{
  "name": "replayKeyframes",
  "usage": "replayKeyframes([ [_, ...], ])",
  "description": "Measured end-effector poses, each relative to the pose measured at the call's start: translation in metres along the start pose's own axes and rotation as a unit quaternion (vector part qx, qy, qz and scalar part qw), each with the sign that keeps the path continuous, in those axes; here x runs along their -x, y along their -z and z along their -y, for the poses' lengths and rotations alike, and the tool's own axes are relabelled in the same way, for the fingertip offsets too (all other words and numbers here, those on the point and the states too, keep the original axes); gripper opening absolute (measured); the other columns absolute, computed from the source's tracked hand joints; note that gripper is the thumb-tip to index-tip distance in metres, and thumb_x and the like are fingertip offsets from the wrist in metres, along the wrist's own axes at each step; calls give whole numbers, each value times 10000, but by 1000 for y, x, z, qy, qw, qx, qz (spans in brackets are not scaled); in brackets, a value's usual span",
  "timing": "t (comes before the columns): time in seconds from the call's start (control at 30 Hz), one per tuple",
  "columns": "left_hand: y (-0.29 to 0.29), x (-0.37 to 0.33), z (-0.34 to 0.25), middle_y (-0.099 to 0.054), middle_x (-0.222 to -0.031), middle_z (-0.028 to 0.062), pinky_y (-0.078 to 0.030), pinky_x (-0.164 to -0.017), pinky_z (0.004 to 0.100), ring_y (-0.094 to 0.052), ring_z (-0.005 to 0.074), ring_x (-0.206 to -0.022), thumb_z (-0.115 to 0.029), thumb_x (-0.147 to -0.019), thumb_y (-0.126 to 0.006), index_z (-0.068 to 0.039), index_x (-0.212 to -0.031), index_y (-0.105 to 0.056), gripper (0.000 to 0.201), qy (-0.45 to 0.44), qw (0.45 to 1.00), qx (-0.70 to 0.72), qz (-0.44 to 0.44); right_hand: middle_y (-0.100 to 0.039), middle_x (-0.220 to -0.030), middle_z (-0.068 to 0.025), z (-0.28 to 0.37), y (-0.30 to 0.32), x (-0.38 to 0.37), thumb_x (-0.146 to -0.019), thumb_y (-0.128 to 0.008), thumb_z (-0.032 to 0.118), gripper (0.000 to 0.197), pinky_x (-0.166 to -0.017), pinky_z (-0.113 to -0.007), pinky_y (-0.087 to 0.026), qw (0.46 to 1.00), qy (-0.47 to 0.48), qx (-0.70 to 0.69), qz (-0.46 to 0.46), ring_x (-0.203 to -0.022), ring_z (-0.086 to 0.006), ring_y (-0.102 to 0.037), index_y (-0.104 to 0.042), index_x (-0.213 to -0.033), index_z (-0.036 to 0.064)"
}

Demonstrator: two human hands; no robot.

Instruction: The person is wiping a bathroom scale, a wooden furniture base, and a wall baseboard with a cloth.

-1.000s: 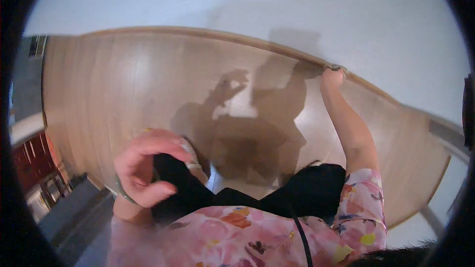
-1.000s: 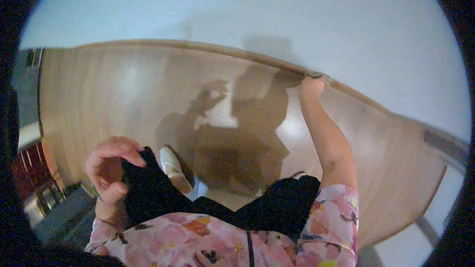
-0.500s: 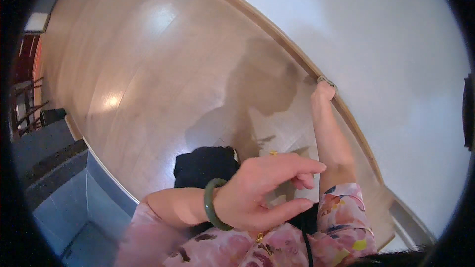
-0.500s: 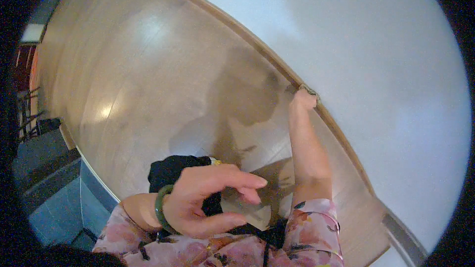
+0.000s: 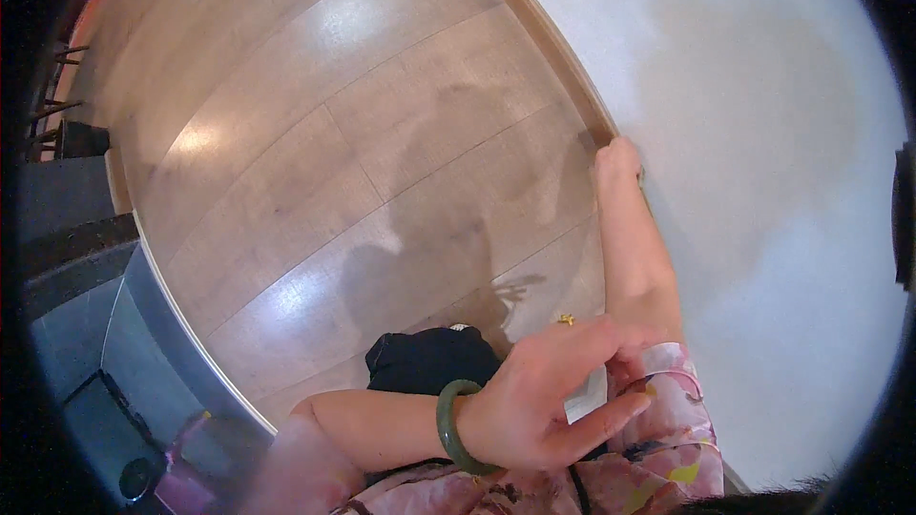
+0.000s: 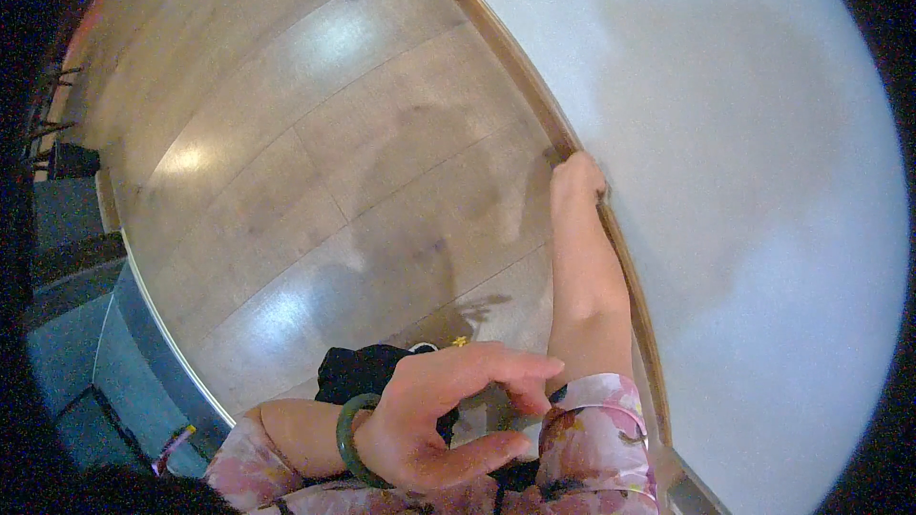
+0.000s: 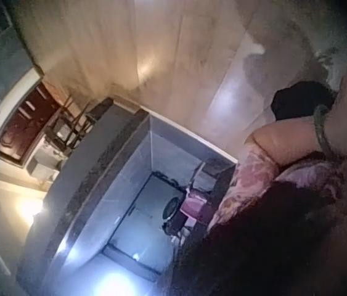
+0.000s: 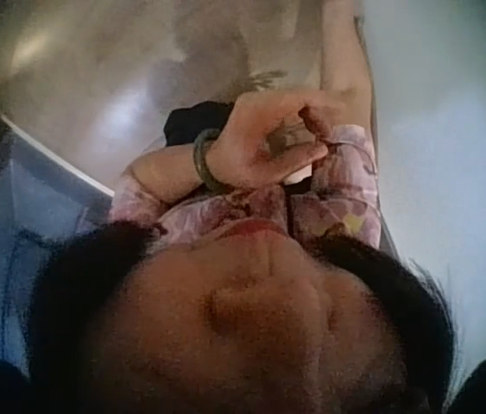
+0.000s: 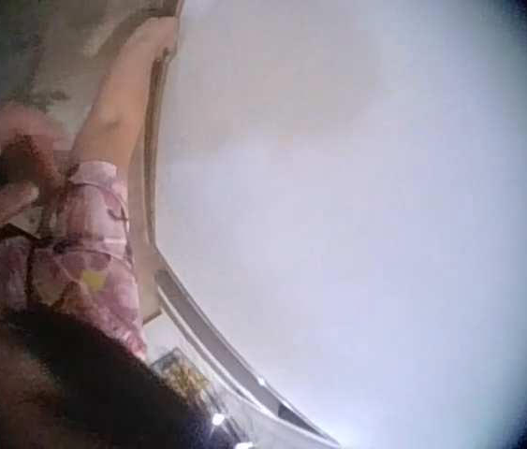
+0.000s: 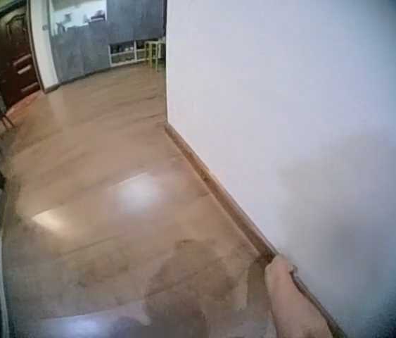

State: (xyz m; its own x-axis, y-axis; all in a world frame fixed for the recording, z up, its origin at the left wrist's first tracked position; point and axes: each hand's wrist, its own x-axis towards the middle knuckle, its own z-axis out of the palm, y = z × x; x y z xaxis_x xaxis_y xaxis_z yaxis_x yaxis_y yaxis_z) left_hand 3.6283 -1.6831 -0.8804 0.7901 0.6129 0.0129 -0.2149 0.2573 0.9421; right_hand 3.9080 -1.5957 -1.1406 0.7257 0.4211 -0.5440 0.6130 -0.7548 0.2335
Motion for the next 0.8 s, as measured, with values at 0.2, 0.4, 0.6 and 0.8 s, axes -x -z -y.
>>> replayKeyframes([
  [0.2, -116, -25, 53, -623, -869, 111, -484, -726, 300, -623, 215, -807, -22, -744, -656, 26, -1169, -508, 453, 2, 999, 31, 32, -588, -1050, -110, -93, -29, -64, -841, -505, 77, 289, -743, -340, -505, 769, -122, -618, -108, -902, -248, -590, -521, -1126, 30],
  [0.4, -197, -62, 71, -621, -845, 101, -488, -716, 295, -614, 206, -760, -23, -737, -658, 22, -1168, -507, 459, 13, 999, 37, -6, -497, -1100, -170, -164, -41, -95, -733, -466, -35, 419, -779, -379, -478, 221, 93, -958, 159, -964, -310, -505, -441, -1150, -9],
  [0.6, -187, -119, 90, -596, -1006, 80, -455, -821, 283, -571, 140, -916, -55, -777, -642, -7, -1209, -476, 466, 53, 998, -18, -28, -466, -1236, -179, -198, 19, -67, -751, -405, 35, 477, -784, -391, -461, 218, 165, -910, 312, -1041, -348, -491, -422, -1227, 3],
  [0.8, -34, -213, 222, -434, -1270, 69, -414, -927, 321, -472, 163, -1095, -81, -827, -618, -72, -1375, -276, 646, 126, 968, 0, -217, -504, -1213, -178, -159, 67, -61, -819, -355, 69, 422, -808, -412, -471, 180, 213, -851, 445, -999, -344, -529, -448, -1224, -6],
])
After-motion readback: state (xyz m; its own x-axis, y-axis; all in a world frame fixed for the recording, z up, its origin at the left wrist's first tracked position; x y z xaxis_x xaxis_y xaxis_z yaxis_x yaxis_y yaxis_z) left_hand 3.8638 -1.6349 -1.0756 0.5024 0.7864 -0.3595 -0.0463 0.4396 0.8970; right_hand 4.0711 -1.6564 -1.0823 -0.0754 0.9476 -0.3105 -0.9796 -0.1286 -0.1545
